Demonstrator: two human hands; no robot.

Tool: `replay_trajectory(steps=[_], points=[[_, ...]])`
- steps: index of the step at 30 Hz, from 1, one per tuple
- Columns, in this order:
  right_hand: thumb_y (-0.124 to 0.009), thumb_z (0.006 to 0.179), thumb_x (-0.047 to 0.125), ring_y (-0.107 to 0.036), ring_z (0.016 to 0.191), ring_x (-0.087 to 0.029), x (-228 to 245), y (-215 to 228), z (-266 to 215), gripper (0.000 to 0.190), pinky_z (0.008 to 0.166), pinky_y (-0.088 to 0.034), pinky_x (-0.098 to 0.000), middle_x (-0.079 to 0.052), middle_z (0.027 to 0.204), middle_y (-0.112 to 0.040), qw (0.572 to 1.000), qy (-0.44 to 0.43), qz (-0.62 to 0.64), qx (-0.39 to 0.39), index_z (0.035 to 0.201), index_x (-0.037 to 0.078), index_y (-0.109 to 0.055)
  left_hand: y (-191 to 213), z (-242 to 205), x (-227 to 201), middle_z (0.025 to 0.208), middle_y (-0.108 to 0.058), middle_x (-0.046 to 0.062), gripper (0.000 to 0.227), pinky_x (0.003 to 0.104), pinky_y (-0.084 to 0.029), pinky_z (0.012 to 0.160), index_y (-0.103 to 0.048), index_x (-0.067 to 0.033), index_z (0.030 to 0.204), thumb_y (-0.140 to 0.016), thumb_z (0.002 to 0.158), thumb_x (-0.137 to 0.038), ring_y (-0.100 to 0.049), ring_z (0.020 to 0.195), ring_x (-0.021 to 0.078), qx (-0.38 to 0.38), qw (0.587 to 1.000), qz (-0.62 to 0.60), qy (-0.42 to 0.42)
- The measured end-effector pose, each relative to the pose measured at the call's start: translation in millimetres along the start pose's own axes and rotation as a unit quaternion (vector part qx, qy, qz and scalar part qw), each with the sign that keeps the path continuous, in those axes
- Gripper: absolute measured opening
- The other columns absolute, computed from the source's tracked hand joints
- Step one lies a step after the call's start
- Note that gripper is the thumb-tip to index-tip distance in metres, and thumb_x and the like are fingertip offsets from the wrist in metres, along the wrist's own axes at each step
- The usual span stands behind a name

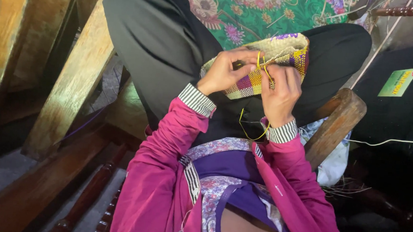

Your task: Finishing the edges of a hand-woven pouch by threading a yellow cord through the weave.

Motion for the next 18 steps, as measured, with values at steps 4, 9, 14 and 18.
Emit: replay_trajectory(steps=[4,9,14,18], points=[[-0.069,0.076,0.005,-0.055,0.067,-0.023,1,2,3,0.008,0.066,-0.046,-0.0329,-0.003,0.068,-0.048,1.0,0.018,0.001,-0.002,0.076,0.008,-0.061,6,-1,4,0.075,-0.064,0.009,0.021,0.033,-0.046,0.072,-0.062,-0.0086,0.095,-0.063,0.074,-0.006,-0.062,0.073,0.0222,-0.006,1.0,0.008,0.02],[-0.063,0.083,0.006,-0.053,0.059,-0.02,21,9,12,0.007,0.068,-0.049,-0.0339,-0.004,0.068,-0.045,0.988,0.141,-0.056,-0.012,0.076,0.006,-0.063,3,0,16,0.074,-0.062,0.007,0.011,0.032,-0.046,0.07,-0.064,-0.0115,0.086,-0.061,0.076,-0.011,-0.061,0.071,0.022,0.028,0.999,0.044,0.016],[-0.061,0.084,0.006,-0.052,0.056,-0.018,20,7,16,0.011,0.066,-0.051,-0.0324,-0.003,0.067,-0.044,0.978,0.201,-0.055,0.001,0.074,0.007,-0.063,2,3,15,0.077,-0.062,0.006,0.013,0.031,-0.045,0.073,-0.063,-0.0094,0.089,-0.061,0.076,-0.009,-0.06,0.075,0.0171,0.02,0.999,-0.016,0.025],[-0.057,0.085,0.005,-0.051,0.054,-0.017,14,6,5,0.014,0.055,-0.049,-0.0282,-0.003,0.068,-0.045,0.978,0.207,-0.033,0.009,0.073,0.007,-0.062,0,4,6,0.083,-0.061,0.007,0.021,0.033,-0.045,0.076,-0.061,-0.0087,0.098,-0.06,0.077,-0.003,-0.059,0.08,0.0185,0.051,0.996,-0.077,-0.013]])
Point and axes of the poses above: each hand's wrist, its own z-axis towards the middle knuckle, its own y-axis out of the back of the hand, x = y × z, the point moved 8 cm from there along z, towards the middle knuckle
